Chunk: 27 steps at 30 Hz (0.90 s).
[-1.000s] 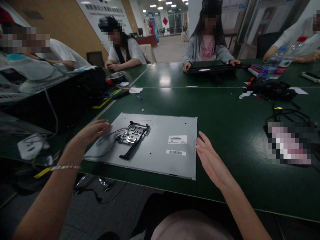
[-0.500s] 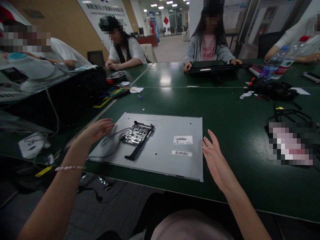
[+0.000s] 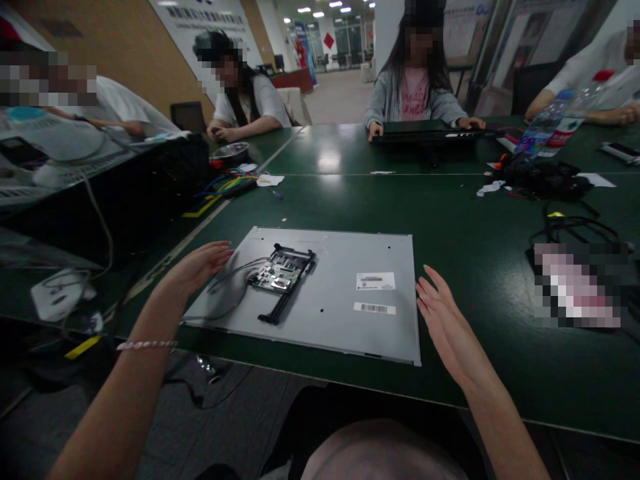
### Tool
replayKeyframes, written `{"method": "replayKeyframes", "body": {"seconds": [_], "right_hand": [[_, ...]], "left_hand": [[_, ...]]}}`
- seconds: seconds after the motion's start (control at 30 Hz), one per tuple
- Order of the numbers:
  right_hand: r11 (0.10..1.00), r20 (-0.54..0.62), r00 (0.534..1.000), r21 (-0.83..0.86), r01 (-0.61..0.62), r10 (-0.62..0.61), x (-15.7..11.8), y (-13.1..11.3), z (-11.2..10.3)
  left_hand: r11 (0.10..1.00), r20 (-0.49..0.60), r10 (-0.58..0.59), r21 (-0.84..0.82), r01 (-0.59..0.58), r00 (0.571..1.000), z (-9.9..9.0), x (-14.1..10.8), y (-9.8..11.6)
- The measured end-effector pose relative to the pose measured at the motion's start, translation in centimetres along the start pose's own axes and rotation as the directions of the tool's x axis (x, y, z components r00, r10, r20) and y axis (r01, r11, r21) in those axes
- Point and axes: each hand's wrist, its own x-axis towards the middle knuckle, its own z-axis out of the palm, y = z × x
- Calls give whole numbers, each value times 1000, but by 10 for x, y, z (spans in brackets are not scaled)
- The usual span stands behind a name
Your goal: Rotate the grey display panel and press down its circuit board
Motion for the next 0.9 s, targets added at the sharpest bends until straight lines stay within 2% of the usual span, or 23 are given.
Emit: {"method": "replayKeyframes", "body": {"seconds": [0.1,0.23,0.33,0.5,0.9], "right_hand": [[999,-22,1000,42,7,-6,1,1,1],[999,-55,998,49,21,-19,-1,-1,3],[1000,-61,998,24,17,-15,-3,-4,3],[997,-130,991,75,2,8,-5,-6,1],[999,-234,971,-14,41,-43,-4,-2,-13]], "left_hand": [[994,34,-79,-74,82,996,-1,-2,1],[984,47,-107,-137,113,993,-1,-4,2],[981,51,-101,-160,108,994,1,-4,1],[983,53,-89,-158,96,995,4,-1,-6],[993,96,-30,-108,40,995,13,-7,-14]]}}
